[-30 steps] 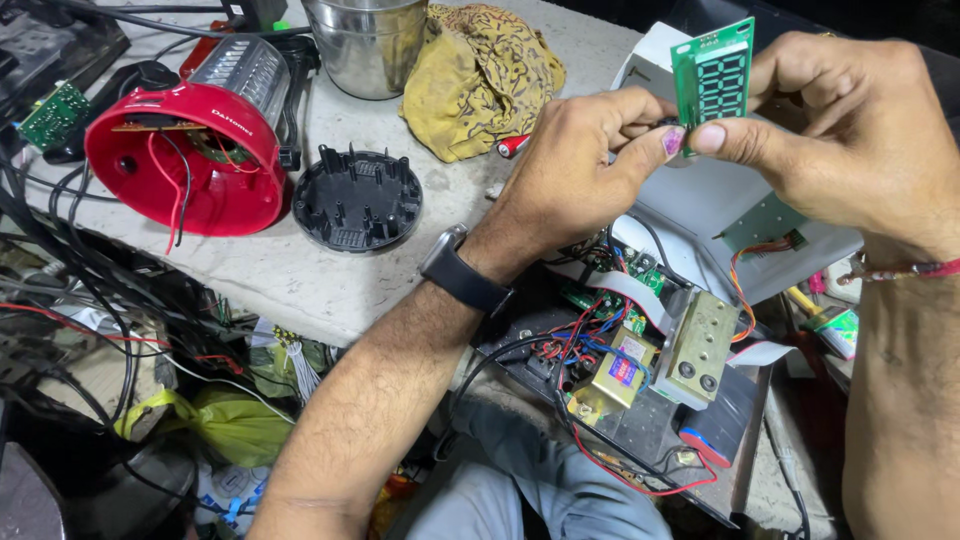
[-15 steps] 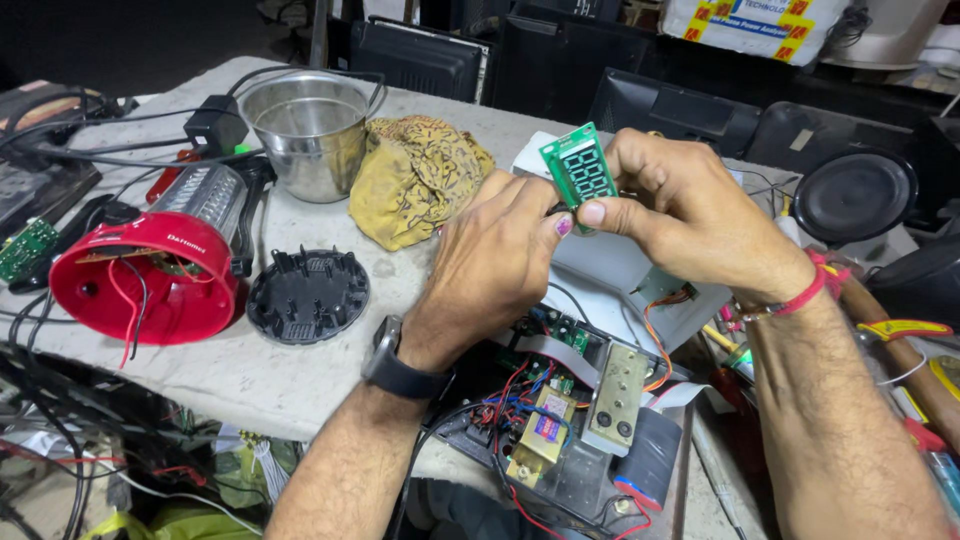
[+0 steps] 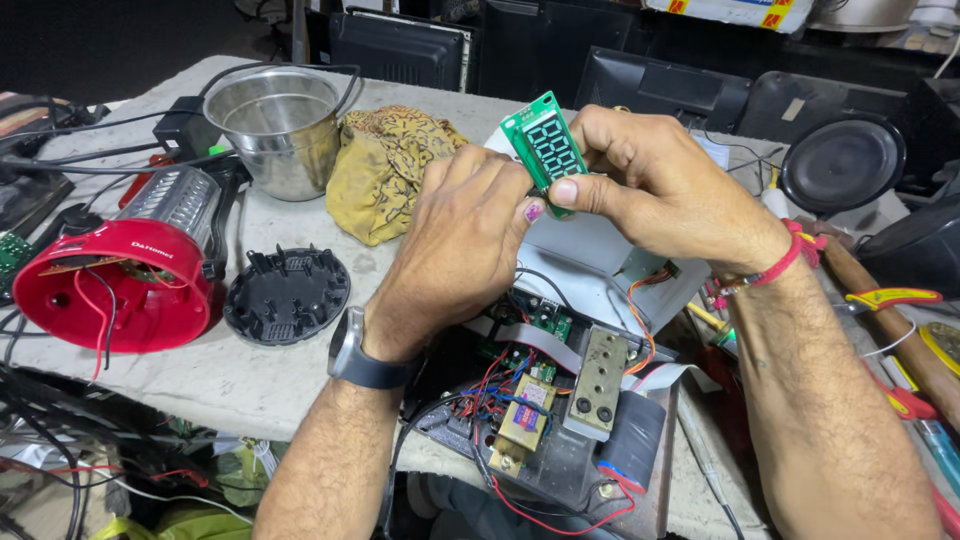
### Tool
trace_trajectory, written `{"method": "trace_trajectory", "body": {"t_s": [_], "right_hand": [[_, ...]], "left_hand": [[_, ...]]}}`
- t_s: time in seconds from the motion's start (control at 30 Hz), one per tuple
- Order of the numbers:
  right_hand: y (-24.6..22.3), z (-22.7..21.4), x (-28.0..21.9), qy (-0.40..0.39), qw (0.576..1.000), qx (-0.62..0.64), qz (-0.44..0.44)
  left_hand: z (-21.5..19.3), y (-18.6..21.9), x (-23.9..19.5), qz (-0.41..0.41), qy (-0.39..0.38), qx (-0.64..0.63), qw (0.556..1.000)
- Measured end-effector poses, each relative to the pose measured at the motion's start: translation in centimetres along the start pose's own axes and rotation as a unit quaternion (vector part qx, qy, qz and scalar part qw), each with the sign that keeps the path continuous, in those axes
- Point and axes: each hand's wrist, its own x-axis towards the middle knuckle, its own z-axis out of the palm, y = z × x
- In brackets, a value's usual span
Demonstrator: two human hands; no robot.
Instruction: The person disassembles a white digital display unit, removes the green circuit board, and manipulates internal wires and components. They then reinsert the circuit board into the housing and adjust the wiring.
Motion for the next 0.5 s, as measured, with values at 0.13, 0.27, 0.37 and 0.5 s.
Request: {"method": "trace_trajectory", "body": {"t_s": [0.13, 0.27, 0.37, 0.5], "right_hand": [[0.7, -0.1, 0.0, -0.004, 1.000, 0.027, 0.015], [1.6, -0.1, 0.0, 0.010, 0.997, 0.075, 0.006], [1.6, -0.9, -0.1, 0.030, 0.988, 0.145, 0.038], [1.4, -1.1, 0.0, 0.046, 0.976, 0.202, 0.061]], "left_hand": [[0.4, -0.7, 0.1, -0.022, -0.003, -0.116, 0.993], [0.6, -2.1, -1.1, -0.037, -0.026, -0.125, 0.991], [0.5, -3.4, -1.8, -0.029, -0.053, -0.112, 0.992], [0.3, -4.3, -1.9, -0.096, -0.067, -0.217, 0.969]]}}
